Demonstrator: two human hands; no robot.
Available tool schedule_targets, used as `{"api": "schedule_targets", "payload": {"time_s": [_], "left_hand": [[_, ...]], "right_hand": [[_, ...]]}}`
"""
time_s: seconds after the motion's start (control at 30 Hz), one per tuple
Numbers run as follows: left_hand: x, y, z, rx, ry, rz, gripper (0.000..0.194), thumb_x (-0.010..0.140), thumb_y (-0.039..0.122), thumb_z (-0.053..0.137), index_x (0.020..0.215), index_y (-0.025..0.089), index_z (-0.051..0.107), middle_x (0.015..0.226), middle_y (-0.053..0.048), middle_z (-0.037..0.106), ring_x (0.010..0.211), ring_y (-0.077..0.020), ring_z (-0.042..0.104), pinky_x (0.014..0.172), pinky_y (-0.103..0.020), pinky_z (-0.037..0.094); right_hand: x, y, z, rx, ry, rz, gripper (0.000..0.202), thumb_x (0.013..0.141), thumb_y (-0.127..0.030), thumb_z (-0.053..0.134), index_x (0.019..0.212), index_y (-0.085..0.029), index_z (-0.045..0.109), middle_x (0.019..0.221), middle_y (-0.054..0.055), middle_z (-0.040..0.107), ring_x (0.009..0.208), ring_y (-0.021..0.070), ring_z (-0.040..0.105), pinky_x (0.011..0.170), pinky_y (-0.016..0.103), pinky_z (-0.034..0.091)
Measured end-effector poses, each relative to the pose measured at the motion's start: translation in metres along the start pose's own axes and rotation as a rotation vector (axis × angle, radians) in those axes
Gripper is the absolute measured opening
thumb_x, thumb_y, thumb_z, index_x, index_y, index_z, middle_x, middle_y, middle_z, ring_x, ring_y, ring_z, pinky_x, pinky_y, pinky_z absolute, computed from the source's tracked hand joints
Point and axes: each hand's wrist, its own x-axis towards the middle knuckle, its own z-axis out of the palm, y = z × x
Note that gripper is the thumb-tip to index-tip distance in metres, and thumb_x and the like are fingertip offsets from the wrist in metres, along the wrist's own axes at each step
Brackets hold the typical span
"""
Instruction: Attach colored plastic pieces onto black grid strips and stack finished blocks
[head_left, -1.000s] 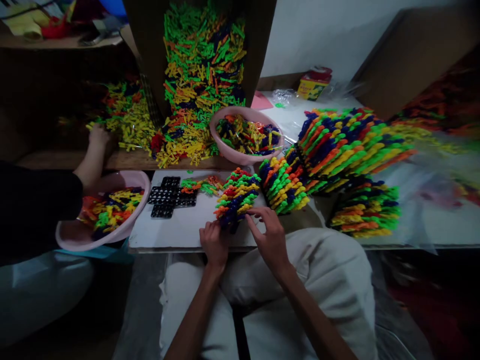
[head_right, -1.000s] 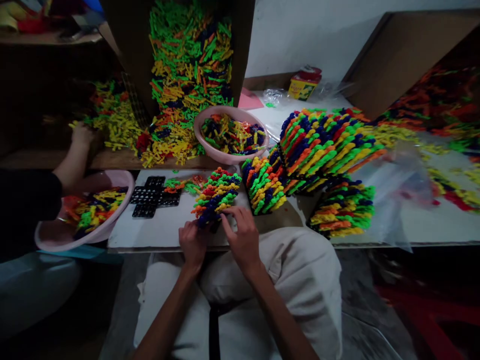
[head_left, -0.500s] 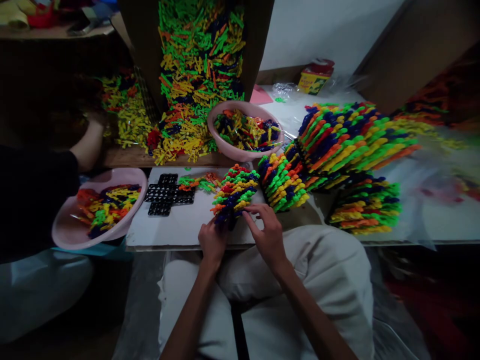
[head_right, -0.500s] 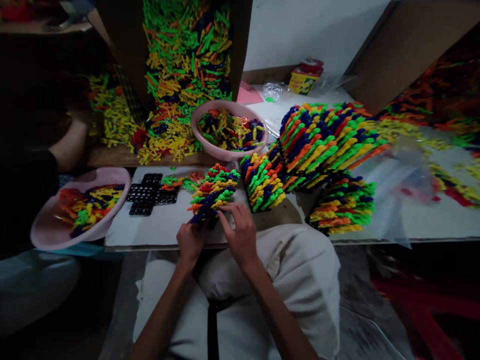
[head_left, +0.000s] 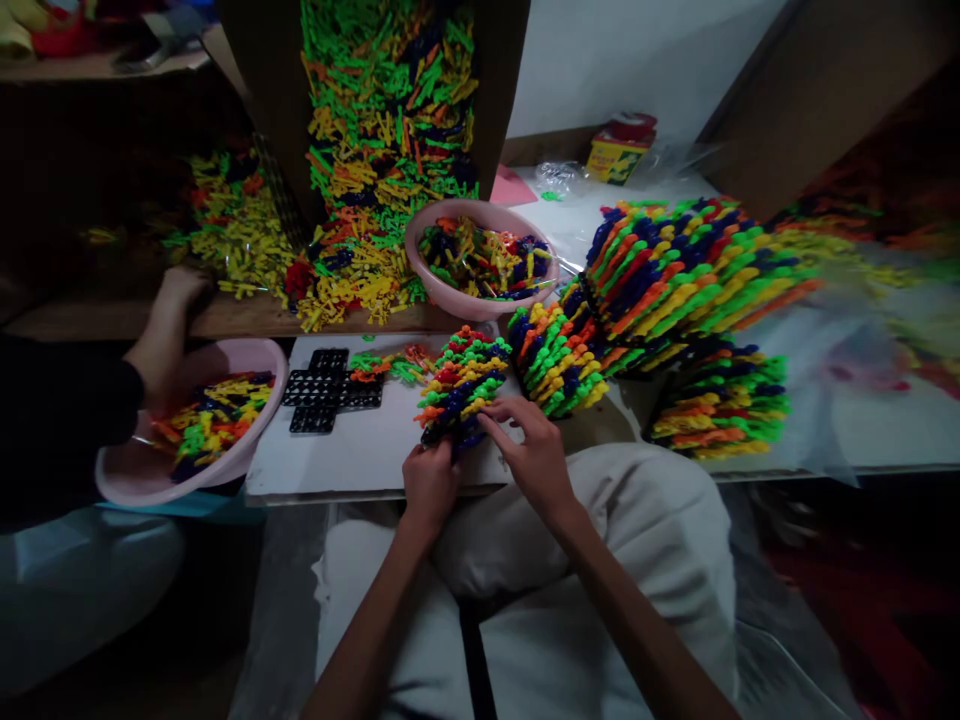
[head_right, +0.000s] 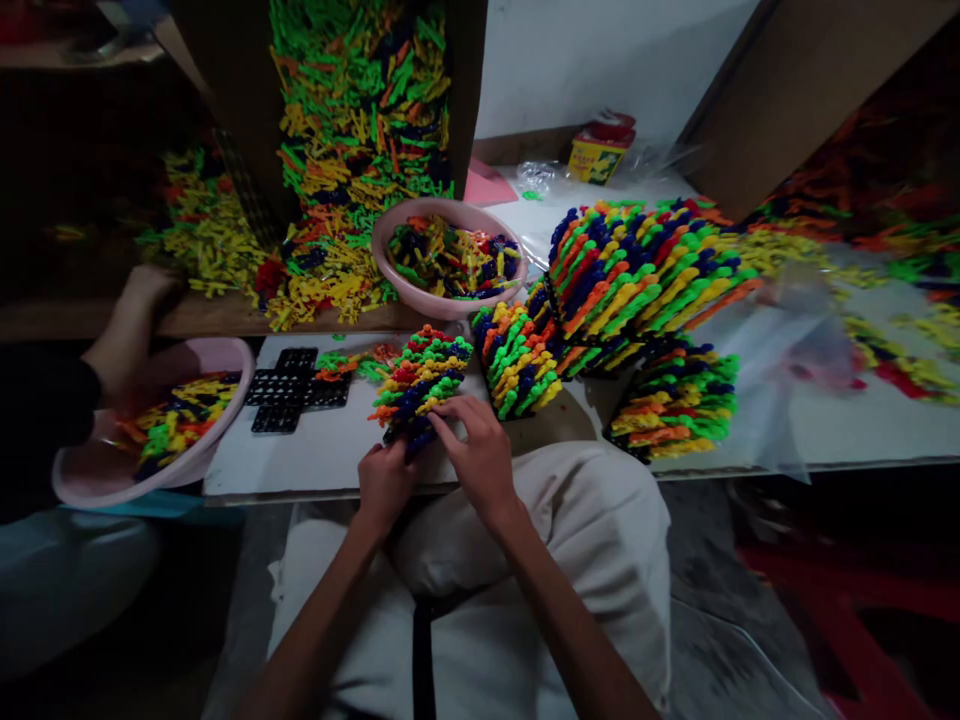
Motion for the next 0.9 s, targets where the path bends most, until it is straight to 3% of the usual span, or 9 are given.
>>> {"api": "schedule_targets", "payload": {"time_s": [0.17, 0.33, 0.43, 0.67, 0.9], "left_hand": [[0.006, 0.004, -0.016, 0.028, -0.177, -0.068, 0.032, 0.092, 0.032, 0.049, 0.114, 0.022, 0.069, 0.09, -0.011, 0.076, 0.082, -0.0248, 0.071, 0.071, -0.029, 0.047], [0.009, 0.009, -0.017, 0.026, -0.272, -0.192, 0.033, 0.094, 0.033, 0.044, 0.106, 0.02, 0.072, 0.094, -0.014, 0.075, 0.089, -0.0271, 0.071, 0.074, -0.031, 0.048], [0.007, 0.011, -0.015, -0.03, -0.235, -0.238, 0.033, 0.094, 0.033, 0.044, 0.108, 0.022, 0.072, 0.096, -0.014, 0.076, 0.091, -0.0269, 0.071, 0.074, -0.03, 0.048], [0.006, 0.005, -0.01, -0.216, -0.11, -0.194, 0.027, 0.092, 0.029, 0.051, 0.107, 0.025, 0.072, 0.094, -0.01, 0.077, 0.082, -0.0236, 0.072, 0.069, -0.029, 0.047], [0.004, 0.007, 0.006, -0.282, -0.027, -0.136, 0.036, 0.082, 0.011, 0.051, 0.109, 0.024, 0.071, 0.097, -0.007, 0.077, 0.09, -0.0228, 0.069, 0.08, -0.03, 0.049]], "right_hand": [[-0.002, -0.001, 0.002, 0.006, -0.003, -0.005, 0.009, 0.092, -0.031, 0.062, 0.088, -0.025, 0.066, 0.091, 0.001, 0.069, 0.088, 0.0184, 0.064, 0.086, 0.033, 0.049], [-0.001, -0.002, 0.003, 0.034, -0.017, 0.011, 0.011, 0.092, -0.035, 0.062, 0.091, -0.025, 0.066, 0.092, 0.001, 0.067, 0.085, 0.0176, 0.062, 0.085, 0.032, 0.049], [-0.002, -0.003, 0.009, 0.04, 0.006, 0.038, 0.017, 0.09, -0.041, 0.064, 0.094, -0.024, 0.065, 0.093, 0.003, 0.065, 0.088, 0.0194, 0.06, 0.085, 0.034, 0.049], [-0.009, 0.01, 0.032, 0.178, 0.168, 0.194, 0.03, 0.082, -0.05, 0.067, 0.096, -0.024, 0.065, 0.103, 0.006, 0.057, 0.1, 0.0231, 0.056, 0.086, 0.04, 0.051], [-0.005, 0.021, 0.038, 0.294, 0.156, 0.266, 0.035, 0.078, -0.053, 0.069, 0.093, -0.023, 0.063, 0.106, 0.006, 0.054, 0.098, 0.0219, 0.058, 0.084, 0.039, 0.053]]}}
